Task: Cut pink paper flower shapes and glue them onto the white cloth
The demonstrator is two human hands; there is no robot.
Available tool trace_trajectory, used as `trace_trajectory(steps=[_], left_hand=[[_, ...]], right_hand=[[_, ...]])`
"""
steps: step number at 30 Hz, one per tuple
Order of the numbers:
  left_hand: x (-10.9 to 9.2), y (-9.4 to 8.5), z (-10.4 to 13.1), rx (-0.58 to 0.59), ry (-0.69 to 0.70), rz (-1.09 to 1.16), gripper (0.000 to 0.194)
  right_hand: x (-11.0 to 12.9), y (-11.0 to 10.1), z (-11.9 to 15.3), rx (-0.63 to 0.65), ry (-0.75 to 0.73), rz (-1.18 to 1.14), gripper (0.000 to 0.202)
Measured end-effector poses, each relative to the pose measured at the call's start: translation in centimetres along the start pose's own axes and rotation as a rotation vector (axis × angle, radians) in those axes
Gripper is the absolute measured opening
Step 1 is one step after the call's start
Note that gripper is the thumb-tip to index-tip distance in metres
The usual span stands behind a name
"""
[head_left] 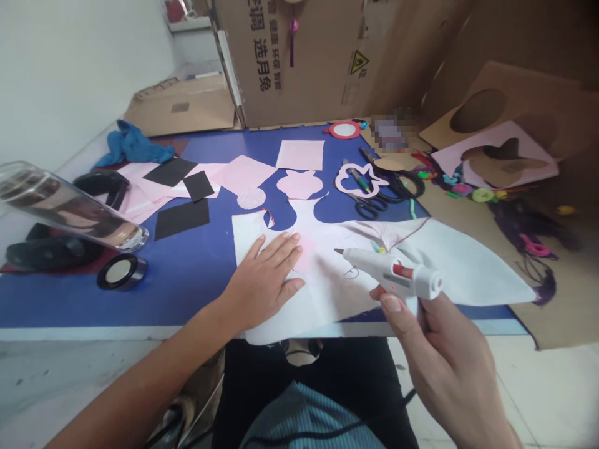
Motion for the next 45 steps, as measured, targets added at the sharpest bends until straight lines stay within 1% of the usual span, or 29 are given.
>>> trace_trajectory(steps=[2, 7, 11, 16, 19, 22, 27, 30, 34, 37, 41, 45], left_hand=[[0.0, 0.1, 0.0, 0.016, 0.009, 0.006, 0.062], [-0.2, 0.1, 0.3, 0.023, 0.021, 0.038, 0.067], [-0.6, 0.1, 0.4, 0.055, 0.047, 0.031, 0.065], [-1.1, -0.1, 0.8, 0.048, 0.067, 0.042, 0.070], [-1.3, 0.0, 1.0, 0.063, 0.074, 0.049, 0.067], [-1.0, -0.2, 1.1, 0.066, 0.069, 0.050, 0.068], [0.2, -1.3, 0.9, -0.017, -0.017, 0.048, 0.068], [-0.3, -1.0, 0.6, 0.005, 0.014, 0.056, 0.069], [-0.9, -0.2, 0.3, 0.037, 0.017, 0.042, 0.067], [-0.8, -0.2, 0.2, 0.029, 0.010, 0.032, 0.064], [-0.4, -0.6, 0.1, -0.008, 0.005, 0.024, 0.068], [-0.3, -0.3, -0.1, 0.007, 0.022, 0.014, 0.063]], right_hand=[[-0.1, 0.0, 0.0, 0.001, 0.012, 0.003, 0.036], [-0.3, 0.2, 0.1, 0.013, 0.030, 0.005, 0.035], [-0.4, 0.2, 0.0, 0.030, 0.029, 0.012, 0.036], [-0.4, 0.3, 0.2, 0.017, 0.048, 0.006, 0.038], [-0.3, 0.4, 0.3, 0.028, 0.039, 0.009, 0.037], [-0.3, 0.3, 0.3, 0.035, 0.015, 0.014, 0.035], [-0.1, 0.2, 0.4, 0.023, 0.037, 0.004, 0.035], [0.1, 0.3, 0.4, 0.018, 0.032, 0.001, 0.036], [0.0, 0.4, 0.4, 0.008, 0.081, 0.011, 0.038], [-0.1, 0.4, 0.3, 0.034, 0.043, -0.004, 0.037], [-0.3, 0.2, 0.1, 0.028, 0.022, -0.011, 0.033], [-0.1, 0.1, -0.1, 0.034, 0.000, -0.011, 0.034]])
Point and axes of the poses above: each hand's wrist, its own z-axis away from the middle knuckle, its own y-axis out of the palm, x = y × z, the point moved 3 cm from there along -z, towards the middle knuckle, and after that the axes turned 7 degrees about x, right-handed, at the moved point
